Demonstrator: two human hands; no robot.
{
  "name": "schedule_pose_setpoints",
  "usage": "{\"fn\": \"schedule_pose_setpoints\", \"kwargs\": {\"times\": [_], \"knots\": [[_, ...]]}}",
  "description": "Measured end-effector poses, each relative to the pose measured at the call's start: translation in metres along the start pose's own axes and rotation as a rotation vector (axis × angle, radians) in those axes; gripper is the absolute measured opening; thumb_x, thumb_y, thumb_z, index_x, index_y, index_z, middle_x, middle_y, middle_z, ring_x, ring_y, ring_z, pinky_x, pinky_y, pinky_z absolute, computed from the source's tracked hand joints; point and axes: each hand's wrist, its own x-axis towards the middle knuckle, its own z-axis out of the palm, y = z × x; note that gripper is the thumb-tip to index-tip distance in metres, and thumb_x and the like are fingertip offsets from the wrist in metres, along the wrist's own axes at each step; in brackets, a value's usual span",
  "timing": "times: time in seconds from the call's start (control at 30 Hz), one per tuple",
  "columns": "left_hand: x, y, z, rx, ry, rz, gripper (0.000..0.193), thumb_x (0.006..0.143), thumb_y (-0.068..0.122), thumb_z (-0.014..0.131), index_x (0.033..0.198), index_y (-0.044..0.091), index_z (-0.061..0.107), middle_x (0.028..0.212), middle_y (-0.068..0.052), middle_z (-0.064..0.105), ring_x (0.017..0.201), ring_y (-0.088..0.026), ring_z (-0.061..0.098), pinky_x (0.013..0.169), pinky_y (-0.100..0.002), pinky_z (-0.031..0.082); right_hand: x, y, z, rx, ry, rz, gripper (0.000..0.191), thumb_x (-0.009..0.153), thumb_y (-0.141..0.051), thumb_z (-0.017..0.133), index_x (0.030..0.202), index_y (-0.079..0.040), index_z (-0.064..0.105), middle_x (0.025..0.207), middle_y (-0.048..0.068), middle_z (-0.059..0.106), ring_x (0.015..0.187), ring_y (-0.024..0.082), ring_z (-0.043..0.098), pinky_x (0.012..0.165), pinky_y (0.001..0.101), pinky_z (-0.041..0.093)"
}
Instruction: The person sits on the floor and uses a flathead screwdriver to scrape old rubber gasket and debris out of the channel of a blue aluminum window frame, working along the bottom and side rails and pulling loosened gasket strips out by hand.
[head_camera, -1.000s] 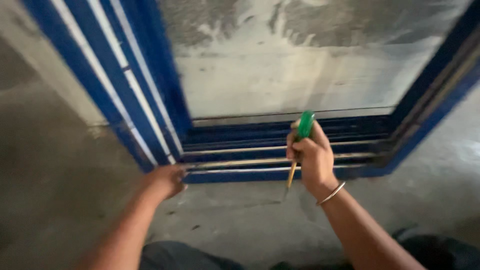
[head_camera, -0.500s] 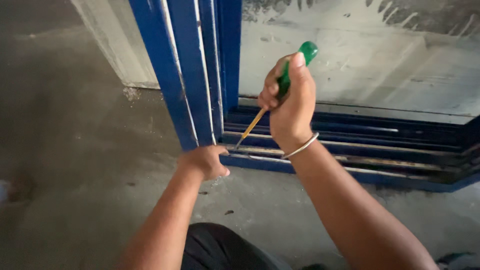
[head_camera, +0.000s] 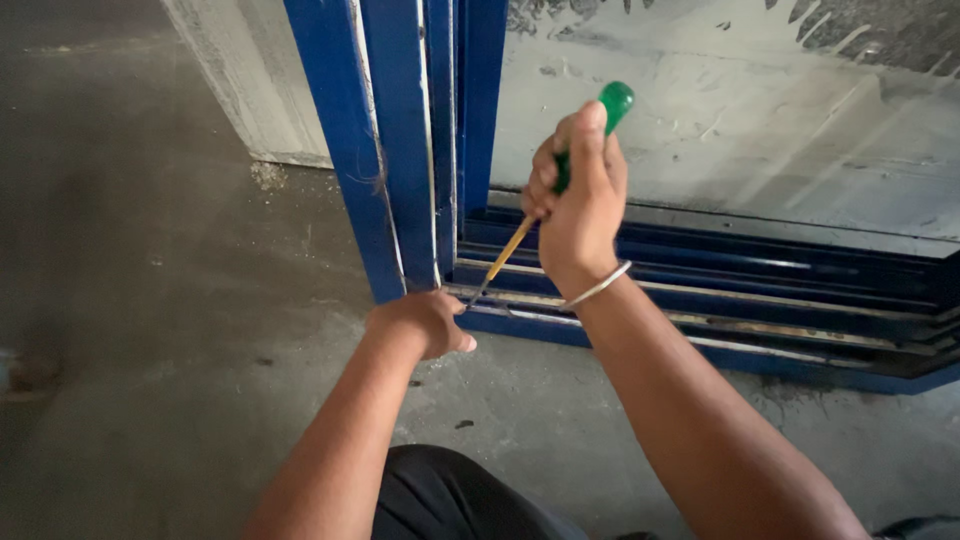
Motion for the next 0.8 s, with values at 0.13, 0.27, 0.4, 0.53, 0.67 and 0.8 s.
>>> {"fn": "schedule_pose_setpoints", "kwargs": {"times": [0.13, 0.27, 0.4, 0.53, 0.67, 0.8], "knots": [[0.018, -0.009, 0.012, -0.093, 0.059, 0.076, 0.075, 0.082, 0.045, 0.077, 0.147, 0.015, 0.055, 0.153, -0.012, 0.052, 0.141, -0.028, 0.052, 0.117, -0.042, 0.040, 0.018, 0.005, 0.021, -0.265, 0.066, 0.073, 0.044, 0.097, -0.053, 0.061, 0.085, -0.013, 0.051, 0.065, -0.004, 0.047, 0.049, 0.008, 0.044, 0.042, 0.0256, 0.040], [0.034, -0.023, 0.025, -0.167, 0.171, 0.199, 0.069, 0.074, 0.044, 0.079, 0.133, 0.009, 0.068, 0.138, -0.016, 0.065, 0.131, -0.030, 0.061, 0.111, -0.038, 0.046, 0.032, 0.011, 0.037, -0.412, -0.243, 0.055, 0.035, 0.097, -0.044, 0.066, 0.103, -0.010, 0.063, 0.077, -0.002, 0.062, 0.067, 0.007, 0.058, 0.052, 0.0239, 0.048], [0.041, -0.028, 0.029, -0.210, 0.219, 0.234, 0.068, 0.072, 0.043, 0.081, 0.129, 0.009, 0.069, 0.134, -0.017, 0.065, 0.128, -0.031, 0.061, 0.108, -0.038, 0.046, 0.038, 0.011, 0.042, -0.308, -0.277, -0.140, 0.035, 0.098, -0.032, 0.073, 0.122, -0.012, 0.058, 0.090, -0.002, 0.064, 0.078, 0.007, 0.062, 0.064, 0.0242, 0.058], [0.043, -0.025, 0.025, -0.203, 0.166, 0.168, 0.066, 0.073, 0.042, 0.080, 0.129, 0.010, 0.070, 0.132, -0.016, 0.067, 0.126, -0.031, 0.063, 0.108, -0.040, 0.047, 0.049, 0.005, 0.036, -0.201, -0.237, -0.215, 0.025, 0.106, -0.034, 0.063, 0.119, -0.012, 0.061, 0.086, 0.002, 0.067, 0.072, 0.011, 0.066, 0.065, 0.0264, 0.057], [0.044, -0.026, 0.018, -0.236, 0.158, 0.187, 0.067, 0.074, 0.043, 0.082, 0.129, 0.006, 0.068, 0.130, -0.019, 0.067, 0.124, -0.032, 0.064, 0.106, -0.041, 0.048, 0.060, 0.008, 0.033, -0.105, -0.296, -0.194, 0.025, 0.106, -0.036, 0.061, 0.102, -0.011, 0.058, 0.074, 0.002, 0.053, 0.059, 0.012, 0.050, 0.054, 0.0289, 0.043], [0.047, -0.024, 0.012, -0.228, 0.065, 0.144, 0.062, 0.077, 0.042, 0.079, 0.127, 0.007, 0.071, 0.127, -0.019, 0.071, 0.120, -0.032, 0.068, 0.104, -0.041, 0.049, 0.065, 0.012, 0.033, -0.044, -0.181, -0.037, 0.037, 0.102, -0.039, 0.061, 0.080, -0.012, 0.049, 0.057, 0.000, 0.040, 0.045, 0.012, 0.039, 0.040, 0.0301, 0.032]]}}
